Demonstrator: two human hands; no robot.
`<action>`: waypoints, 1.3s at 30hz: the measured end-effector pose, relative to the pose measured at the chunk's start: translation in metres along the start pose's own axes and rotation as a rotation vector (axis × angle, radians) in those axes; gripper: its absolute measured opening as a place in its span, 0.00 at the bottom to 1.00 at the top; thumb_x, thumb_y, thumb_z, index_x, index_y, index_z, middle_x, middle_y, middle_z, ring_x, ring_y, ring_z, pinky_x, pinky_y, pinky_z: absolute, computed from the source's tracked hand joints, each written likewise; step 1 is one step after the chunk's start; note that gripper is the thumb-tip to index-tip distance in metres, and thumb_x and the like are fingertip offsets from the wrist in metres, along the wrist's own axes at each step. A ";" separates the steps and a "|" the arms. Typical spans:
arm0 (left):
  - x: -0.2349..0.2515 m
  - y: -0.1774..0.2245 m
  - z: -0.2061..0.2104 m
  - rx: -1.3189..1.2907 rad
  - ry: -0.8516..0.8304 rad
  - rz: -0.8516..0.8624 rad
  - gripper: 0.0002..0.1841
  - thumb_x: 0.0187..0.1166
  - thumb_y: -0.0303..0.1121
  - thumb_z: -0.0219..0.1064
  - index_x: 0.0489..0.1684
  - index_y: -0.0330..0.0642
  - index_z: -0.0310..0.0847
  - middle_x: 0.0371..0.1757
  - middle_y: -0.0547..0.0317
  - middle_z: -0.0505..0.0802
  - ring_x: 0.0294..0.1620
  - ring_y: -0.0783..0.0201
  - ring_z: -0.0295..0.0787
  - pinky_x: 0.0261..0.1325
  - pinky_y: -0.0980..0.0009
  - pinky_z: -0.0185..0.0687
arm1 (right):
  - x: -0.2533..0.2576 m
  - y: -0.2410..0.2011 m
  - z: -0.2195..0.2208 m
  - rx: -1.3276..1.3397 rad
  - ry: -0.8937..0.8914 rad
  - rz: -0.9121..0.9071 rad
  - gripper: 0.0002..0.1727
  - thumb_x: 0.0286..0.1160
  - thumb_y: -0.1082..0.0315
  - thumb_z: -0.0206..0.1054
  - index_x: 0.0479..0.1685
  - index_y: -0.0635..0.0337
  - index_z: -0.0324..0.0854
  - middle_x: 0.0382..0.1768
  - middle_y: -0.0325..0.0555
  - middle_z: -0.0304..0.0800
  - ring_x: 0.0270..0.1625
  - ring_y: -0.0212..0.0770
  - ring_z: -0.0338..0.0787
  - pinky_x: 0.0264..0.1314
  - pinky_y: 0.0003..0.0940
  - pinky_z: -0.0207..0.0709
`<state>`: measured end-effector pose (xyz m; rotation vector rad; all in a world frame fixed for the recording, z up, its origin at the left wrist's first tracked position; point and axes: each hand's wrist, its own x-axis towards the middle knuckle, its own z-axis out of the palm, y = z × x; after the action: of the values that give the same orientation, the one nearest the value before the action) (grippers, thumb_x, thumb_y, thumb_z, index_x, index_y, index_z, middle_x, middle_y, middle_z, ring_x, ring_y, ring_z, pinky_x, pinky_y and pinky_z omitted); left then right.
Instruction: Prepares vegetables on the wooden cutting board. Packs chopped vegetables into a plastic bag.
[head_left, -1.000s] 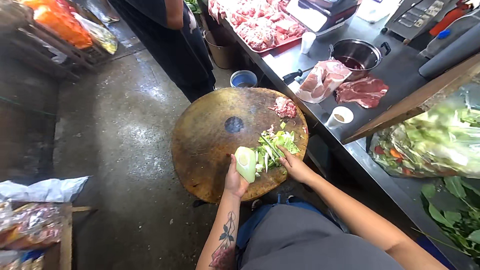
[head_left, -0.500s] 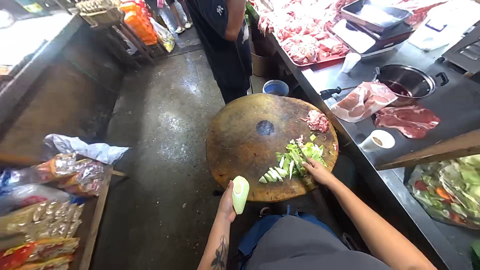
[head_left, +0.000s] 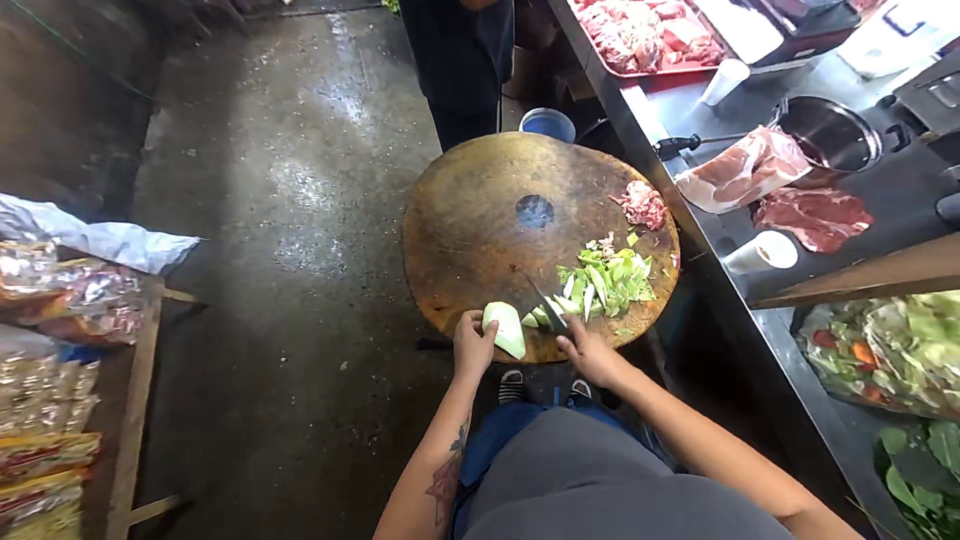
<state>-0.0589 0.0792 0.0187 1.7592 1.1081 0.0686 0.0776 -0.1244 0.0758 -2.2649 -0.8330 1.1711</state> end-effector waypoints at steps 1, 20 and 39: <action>0.001 -0.004 0.001 -0.027 -0.015 0.011 0.28 0.80 0.40 0.73 0.74 0.36 0.72 0.61 0.40 0.87 0.57 0.51 0.89 0.60 0.54 0.87 | 0.001 -0.005 0.011 -0.068 -0.024 0.008 0.31 0.94 0.51 0.48 0.90 0.53 0.53 0.44 0.60 0.90 0.41 0.57 0.94 0.50 0.58 0.87; 0.017 -0.004 -0.004 0.040 -0.176 0.042 0.29 0.77 0.42 0.76 0.71 0.33 0.74 0.62 0.41 0.85 0.54 0.54 0.91 0.57 0.59 0.90 | 0.002 -0.075 0.036 -0.491 -0.162 0.284 0.23 0.95 0.54 0.40 0.81 0.52 0.59 0.50 0.62 0.90 0.57 0.66 0.92 0.53 0.65 0.83; 0.007 -0.005 0.003 0.098 -0.068 0.244 0.29 0.70 0.37 0.80 0.66 0.30 0.79 0.63 0.36 0.87 0.57 0.46 0.90 0.60 0.50 0.87 | 0.022 -0.065 0.037 -0.360 -0.199 0.286 0.25 0.93 0.57 0.47 0.84 0.54 0.59 0.57 0.68 0.89 0.60 0.72 0.89 0.57 0.74 0.80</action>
<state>-0.0571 0.0820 0.0102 1.9634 0.8564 0.1034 0.0372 -0.0580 0.0848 -2.6594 -0.8718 1.4947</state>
